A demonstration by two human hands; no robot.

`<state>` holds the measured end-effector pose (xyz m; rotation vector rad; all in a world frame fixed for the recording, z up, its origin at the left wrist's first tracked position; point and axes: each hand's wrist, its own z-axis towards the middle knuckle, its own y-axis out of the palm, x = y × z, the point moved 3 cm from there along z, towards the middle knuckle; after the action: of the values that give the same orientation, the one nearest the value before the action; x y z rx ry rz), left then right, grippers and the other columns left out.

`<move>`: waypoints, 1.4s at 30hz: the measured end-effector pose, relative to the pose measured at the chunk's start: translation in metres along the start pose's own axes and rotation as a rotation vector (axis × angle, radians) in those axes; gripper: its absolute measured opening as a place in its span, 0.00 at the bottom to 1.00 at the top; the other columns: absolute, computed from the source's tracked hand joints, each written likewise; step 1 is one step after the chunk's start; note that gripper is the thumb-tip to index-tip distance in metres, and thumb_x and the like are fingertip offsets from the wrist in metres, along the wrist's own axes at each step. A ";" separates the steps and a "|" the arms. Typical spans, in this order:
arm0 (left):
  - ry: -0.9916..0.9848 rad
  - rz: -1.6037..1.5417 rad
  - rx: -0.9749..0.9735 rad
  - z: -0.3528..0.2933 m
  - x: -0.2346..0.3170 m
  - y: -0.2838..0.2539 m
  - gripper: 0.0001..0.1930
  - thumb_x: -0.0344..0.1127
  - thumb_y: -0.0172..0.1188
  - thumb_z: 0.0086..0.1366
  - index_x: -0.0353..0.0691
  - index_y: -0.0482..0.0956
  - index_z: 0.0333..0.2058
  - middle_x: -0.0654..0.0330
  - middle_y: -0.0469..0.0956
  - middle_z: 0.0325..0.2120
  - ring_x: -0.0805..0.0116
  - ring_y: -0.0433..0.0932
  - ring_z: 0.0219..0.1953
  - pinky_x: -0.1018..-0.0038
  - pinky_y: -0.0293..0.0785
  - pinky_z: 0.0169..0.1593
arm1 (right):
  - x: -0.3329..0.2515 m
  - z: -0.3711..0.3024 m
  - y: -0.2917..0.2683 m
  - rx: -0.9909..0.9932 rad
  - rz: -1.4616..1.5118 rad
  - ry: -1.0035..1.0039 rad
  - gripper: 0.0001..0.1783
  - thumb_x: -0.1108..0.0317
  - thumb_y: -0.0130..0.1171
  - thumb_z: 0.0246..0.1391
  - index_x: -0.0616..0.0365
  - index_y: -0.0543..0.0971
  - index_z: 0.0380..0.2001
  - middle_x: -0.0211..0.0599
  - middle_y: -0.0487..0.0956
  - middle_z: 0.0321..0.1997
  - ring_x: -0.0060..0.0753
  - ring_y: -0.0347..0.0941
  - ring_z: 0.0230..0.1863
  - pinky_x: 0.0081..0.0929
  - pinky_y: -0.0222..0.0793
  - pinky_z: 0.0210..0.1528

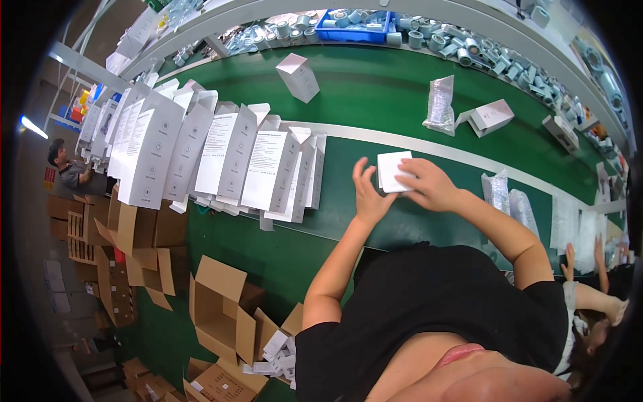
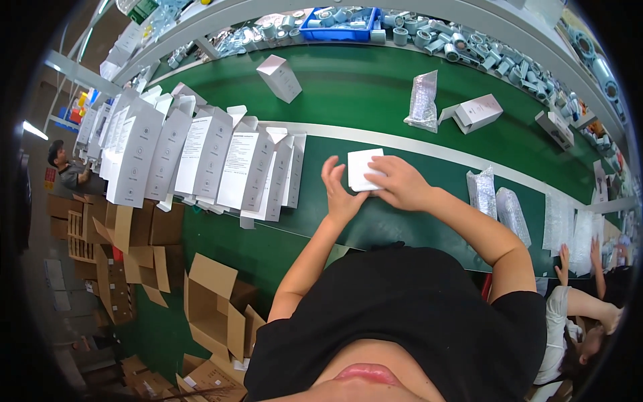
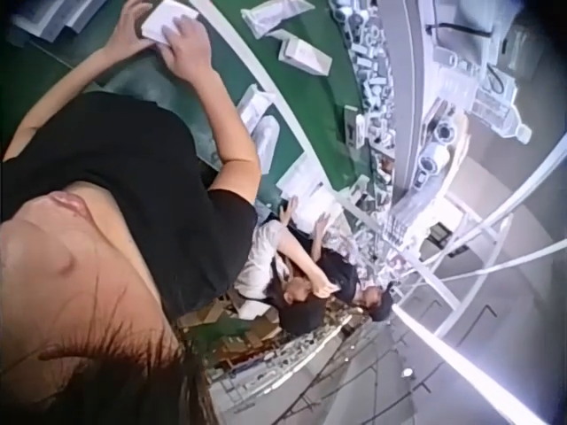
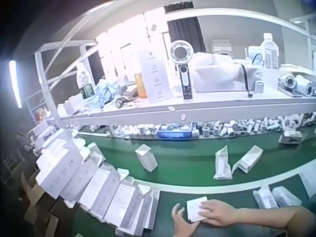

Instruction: The person packages electronic components by hand, placing them into plastic packaging, then inserting the packaged components and an instruction sheet into a cardboard box, and finally placing the cardboard box into a shipping carton.

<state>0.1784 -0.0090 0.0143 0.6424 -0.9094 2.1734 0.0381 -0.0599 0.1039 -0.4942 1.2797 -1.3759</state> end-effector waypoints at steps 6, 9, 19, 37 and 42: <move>-0.270 -0.235 -0.188 -0.003 -0.024 0.011 0.51 0.38 0.71 0.37 0.35 0.48 0.58 0.47 0.58 0.52 0.50 0.62 0.52 0.64 0.62 0.54 | -0.006 0.020 0.015 -0.113 -0.325 -0.104 0.27 0.61 0.52 0.49 0.58 0.64 0.53 0.47 0.60 0.58 0.49 0.57 0.56 0.40 0.53 0.56; -0.302 -0.269 -0.300 -0.006 -0.033 0.018 0.52 0.38 0.71 0.37 0.35 0.47 0.58 0.46 0.59 0.52 0.51 0.62 0.52 0.64 0.62 0.54 | 0.002 0.029 0.015 -0.196 -0.289 -0.080 0.28 0.59 0.50 0.51 0.57 0.62 0.54 0.49 0.58 0.59 0.51 0.56 0.57 0.41 0.51 0.57; -0.242 -0.200 -0.274 -0.010 -0.034 0.016 0.51 0.40 0.72 0.36 0.35 0.49 0.57 0.46 0.60 0.50 0.52 0.63 0.51 0.64 0.62 0.54 | -0.009 0.031 0.021 -0.375 -0.377 -0.082 0.31 0.55 0.49 0.51 0.58 0.60 0.56 0.50 0.57 0.60 0.50 0.54 0.59 0.40 0.48 0.60; -0.367 -0.036 0.386 0.158 -0.130 0.022 0.45 0.34 0.70 0.41 0.28 0.50 0.53 0.42 0.60 0.45 0.48 0.63 0.47 0.63 0.60 0.52 | 0.279 0.058 0.055 0.243 -0.352 1.284 0.53 0.41 0.60 0.37 0.74 0.53 0.54 0.54 0.71 0.41 0.47 0.70 0.35 0.34 0.66 0.38; -0.433 0.092 0.370 0.184 -0.182 0.047 0.43 0.35 0.68 0.44 0.25 0.50 0.52 0.42 0.60 0.45 0.49 0.63 0.46 0.64 0.58 0.53 | 0.284 0.085 0.077 -0.075 -0.539 1.265 0.54 0.51 0.62 0.33 0.73 0.49 0.56 0.51 0.74 0.36 0.49 0.71 0.34 0.35 0.64 0.38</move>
<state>0.2920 -0.2455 -0.0076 1.3125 -0.7593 2.3522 0.0657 -0.3280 -0.0403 0.0782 2.3046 -2.2338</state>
